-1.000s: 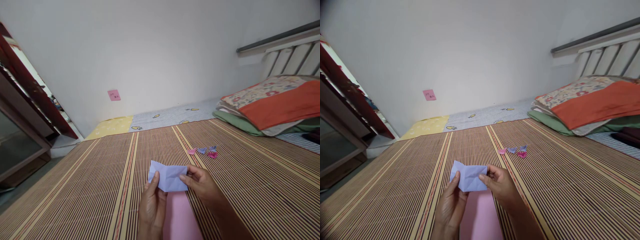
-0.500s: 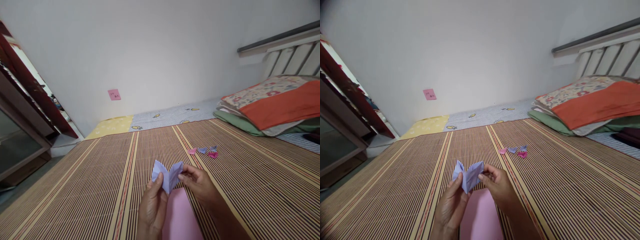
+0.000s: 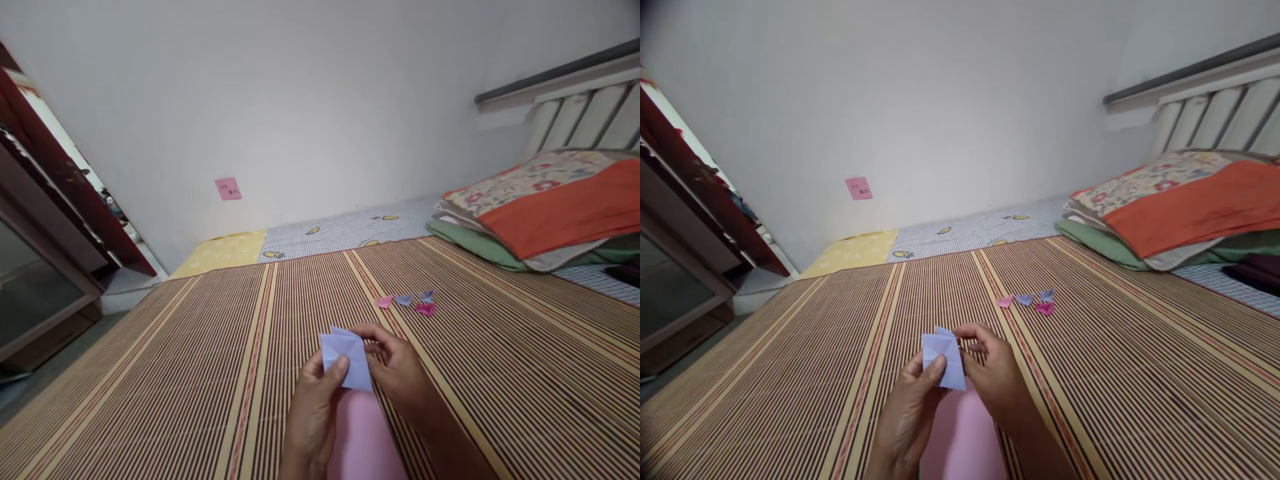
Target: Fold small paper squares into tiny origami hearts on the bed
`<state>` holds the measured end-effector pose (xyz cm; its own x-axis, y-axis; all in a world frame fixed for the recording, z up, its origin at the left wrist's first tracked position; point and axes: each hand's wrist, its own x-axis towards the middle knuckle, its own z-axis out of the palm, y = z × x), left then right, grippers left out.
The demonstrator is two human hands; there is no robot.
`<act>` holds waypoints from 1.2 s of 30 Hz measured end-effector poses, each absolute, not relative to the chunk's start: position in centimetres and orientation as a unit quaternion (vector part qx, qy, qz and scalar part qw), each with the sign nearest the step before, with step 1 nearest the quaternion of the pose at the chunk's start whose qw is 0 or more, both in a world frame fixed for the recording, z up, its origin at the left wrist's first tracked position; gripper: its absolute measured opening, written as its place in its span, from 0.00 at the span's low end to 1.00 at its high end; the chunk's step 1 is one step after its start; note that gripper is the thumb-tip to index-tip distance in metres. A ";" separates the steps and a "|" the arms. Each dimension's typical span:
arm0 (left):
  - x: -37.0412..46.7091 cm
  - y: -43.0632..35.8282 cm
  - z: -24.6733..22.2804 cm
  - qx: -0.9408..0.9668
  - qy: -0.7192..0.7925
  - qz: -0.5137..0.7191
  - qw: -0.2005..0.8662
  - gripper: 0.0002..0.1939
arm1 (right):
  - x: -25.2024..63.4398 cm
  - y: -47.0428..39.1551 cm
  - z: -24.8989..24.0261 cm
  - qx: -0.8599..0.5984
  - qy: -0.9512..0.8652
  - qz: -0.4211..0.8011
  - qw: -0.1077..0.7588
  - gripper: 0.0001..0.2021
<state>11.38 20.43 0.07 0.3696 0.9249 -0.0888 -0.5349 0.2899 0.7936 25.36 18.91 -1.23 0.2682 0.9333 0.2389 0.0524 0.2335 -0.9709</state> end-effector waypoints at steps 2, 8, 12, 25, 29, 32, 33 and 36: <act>11.3 20.5 -0.1 0.359 0.287 0.492 0.739 0.19 | 25.2 18.8 -0.9 -0.489 -0.480 0.380 0.621 0.13; 10.7 21.0 -0.2 0.453 0.339 0.515 0.643 0.16 | 25.1 18.2 -0.1 -0.447 -0.485 0.407 0.632 0.19; 10.5 20.8 0.0 0.519 0.374 0.526 0.561 0.11 | 25.1 18.2 0.0 -0.427 -0.473 0.438 0.634 0.16; 11.7 20.3 0.2 0.457 0.367 0.559 0.586 0.16 | 25.7 18.8 -1.3 -0.454 -0.433 0.422 0.655 0.19; 11.3 20.2 0.2 0.501 0.384 0.551 0.545 0.12 | 25.5 18.9 -1.3 -0.441 -0.419 0.435 0.663 0.20; 11.0 20.1 0.1 0.537 0.392 0.543 0.513 0.16 | 25.2 18.6 -0.5 -0.438 -0.421 0.441 0.661 0.19; 11.0 20.1 0.1 0.548 0.393 0.536 0.507 0.17 | 25.2 18.5 -0.2 -0.438 -0.420 0.442 0.660 0.19; 10.9 20.0 0.1 0.580 0.401 0.515 0.487 0.19 | 25.1 18.2 0.3 -0.448 -0.413 0.436 0.663 0.20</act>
<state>10.95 20.01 0.14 0.1469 0.9673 0.2066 -0.0362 -0.2034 0.9784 25.12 18.16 0.31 0.2802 0.9471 0.1563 -0.2072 0.2187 -0.9535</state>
